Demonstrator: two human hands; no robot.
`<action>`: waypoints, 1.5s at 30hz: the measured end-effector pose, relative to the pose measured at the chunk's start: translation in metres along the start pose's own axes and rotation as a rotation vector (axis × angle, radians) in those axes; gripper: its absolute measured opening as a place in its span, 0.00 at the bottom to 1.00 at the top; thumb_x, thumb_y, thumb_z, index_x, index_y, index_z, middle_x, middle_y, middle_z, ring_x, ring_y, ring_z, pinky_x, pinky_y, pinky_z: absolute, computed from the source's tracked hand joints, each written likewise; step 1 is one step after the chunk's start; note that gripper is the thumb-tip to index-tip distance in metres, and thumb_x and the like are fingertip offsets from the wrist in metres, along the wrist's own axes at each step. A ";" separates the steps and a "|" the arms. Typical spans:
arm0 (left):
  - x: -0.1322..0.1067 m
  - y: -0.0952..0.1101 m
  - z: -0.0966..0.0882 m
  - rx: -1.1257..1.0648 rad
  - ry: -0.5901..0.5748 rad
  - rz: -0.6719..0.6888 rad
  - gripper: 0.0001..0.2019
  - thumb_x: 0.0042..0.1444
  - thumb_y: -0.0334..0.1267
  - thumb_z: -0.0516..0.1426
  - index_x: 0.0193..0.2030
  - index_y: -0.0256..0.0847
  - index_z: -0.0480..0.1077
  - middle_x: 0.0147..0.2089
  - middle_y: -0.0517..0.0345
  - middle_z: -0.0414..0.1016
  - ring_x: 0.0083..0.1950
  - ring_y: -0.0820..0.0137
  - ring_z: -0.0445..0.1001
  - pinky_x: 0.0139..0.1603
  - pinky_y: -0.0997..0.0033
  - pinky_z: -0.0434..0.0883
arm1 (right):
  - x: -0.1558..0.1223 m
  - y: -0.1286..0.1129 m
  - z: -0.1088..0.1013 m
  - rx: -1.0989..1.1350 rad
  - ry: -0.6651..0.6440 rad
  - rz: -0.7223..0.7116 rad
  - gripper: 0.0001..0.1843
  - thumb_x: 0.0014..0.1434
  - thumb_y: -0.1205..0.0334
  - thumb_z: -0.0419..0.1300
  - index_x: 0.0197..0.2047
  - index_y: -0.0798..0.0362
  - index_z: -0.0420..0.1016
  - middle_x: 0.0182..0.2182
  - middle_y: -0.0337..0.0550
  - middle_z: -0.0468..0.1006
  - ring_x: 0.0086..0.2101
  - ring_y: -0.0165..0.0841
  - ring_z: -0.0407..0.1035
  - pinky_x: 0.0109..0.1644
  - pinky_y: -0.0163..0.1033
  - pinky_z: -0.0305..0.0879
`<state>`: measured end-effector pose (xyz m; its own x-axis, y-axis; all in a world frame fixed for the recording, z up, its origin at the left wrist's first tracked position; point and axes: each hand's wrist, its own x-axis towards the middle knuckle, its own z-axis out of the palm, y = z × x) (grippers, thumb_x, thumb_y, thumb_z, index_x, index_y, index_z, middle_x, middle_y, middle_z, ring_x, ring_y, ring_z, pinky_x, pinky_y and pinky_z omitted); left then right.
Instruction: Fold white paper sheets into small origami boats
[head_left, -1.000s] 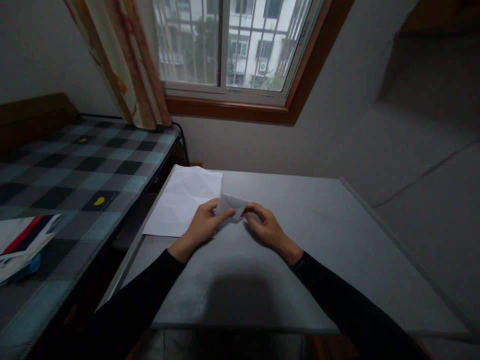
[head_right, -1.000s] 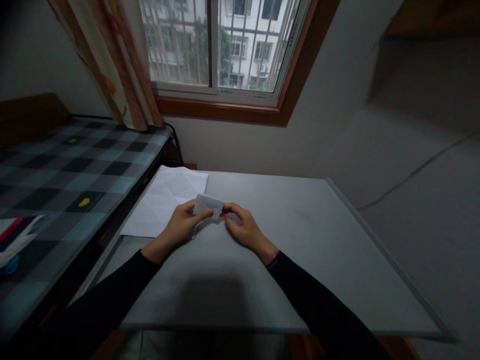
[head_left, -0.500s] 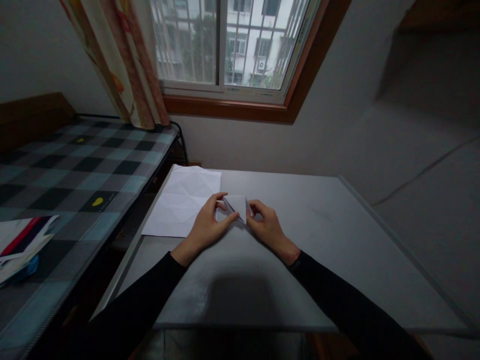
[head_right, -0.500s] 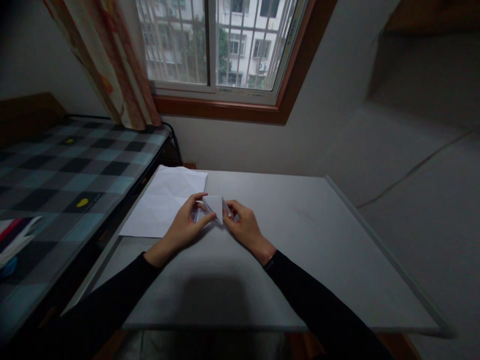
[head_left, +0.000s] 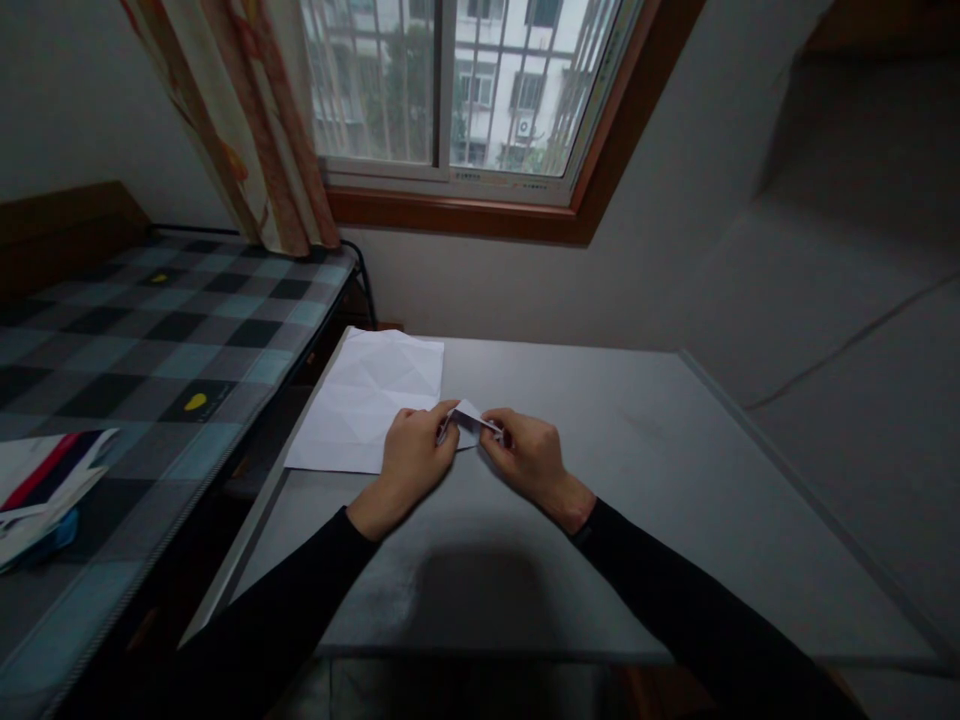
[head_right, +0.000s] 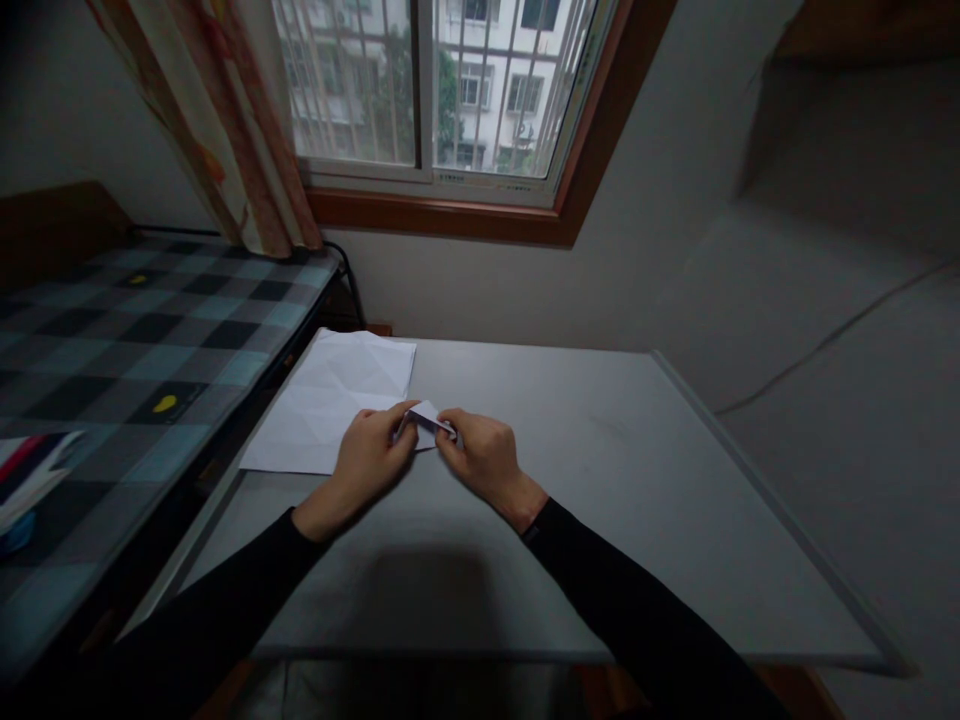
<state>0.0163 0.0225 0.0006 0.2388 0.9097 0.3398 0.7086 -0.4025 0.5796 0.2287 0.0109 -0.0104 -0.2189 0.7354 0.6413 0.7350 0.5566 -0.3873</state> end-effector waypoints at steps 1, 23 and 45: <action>0.000 -0.001 -0.001 -0.004 0.000 -0.007 0.19 0.72 0.36 0.56 0.65 0.43 0.81 0.49 0.48 0.89 0.45 0.55 0.84 0.58 0.50 0.75 | 0.000 0.000 0.000 0.010 -0.012 0.017 0.10 0.68 0.65 0.65 0.50 0.49 0.86 0.32 0.42 0.87 0.27 0.35 0.76 0.36 0.39 0.67; 0.007 -0.020 0.005 -0.830 -0.101 -0.111 0.24 0.67 0.44 0.65 0.68 0.45 0.77 0.71 0.45 0.78 0.70 0.52 0.77 0.58 0.54 0.86 | 0.007 0.012 -0.007 0.420 -0.066 0.137 0.20 0.70 0.63 0.67 0.64 0.46 0.76 0.59 0.49 0.84 0.52 0.43 0.80 0.57 0.50 0.77; 0.006 -0.009 -0.009 -0.718 -0.074 -0.008 0.26 0.64 0.35 0.62 0.69 0.45 0.76 0.71 0.47 0.79 0.68 0.55 0.79 0.71 0.52 0.74 | 0.004 0.015 -0.004 0.486 -0.052 0.165 0.21 0.71 0.60 0.67 0.65 0.44 0.73 0.59 0.48 0.82 0.55 0.43 0.79 0.61 0.50 0.77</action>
<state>0.0055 0.0304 0.0039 0.2976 0.9073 0.2971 0.1052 -0.3404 0.9344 0.2416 0.0201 -0.0111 -0.1657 0.8400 0.5166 0.3820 0.5376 -0.7517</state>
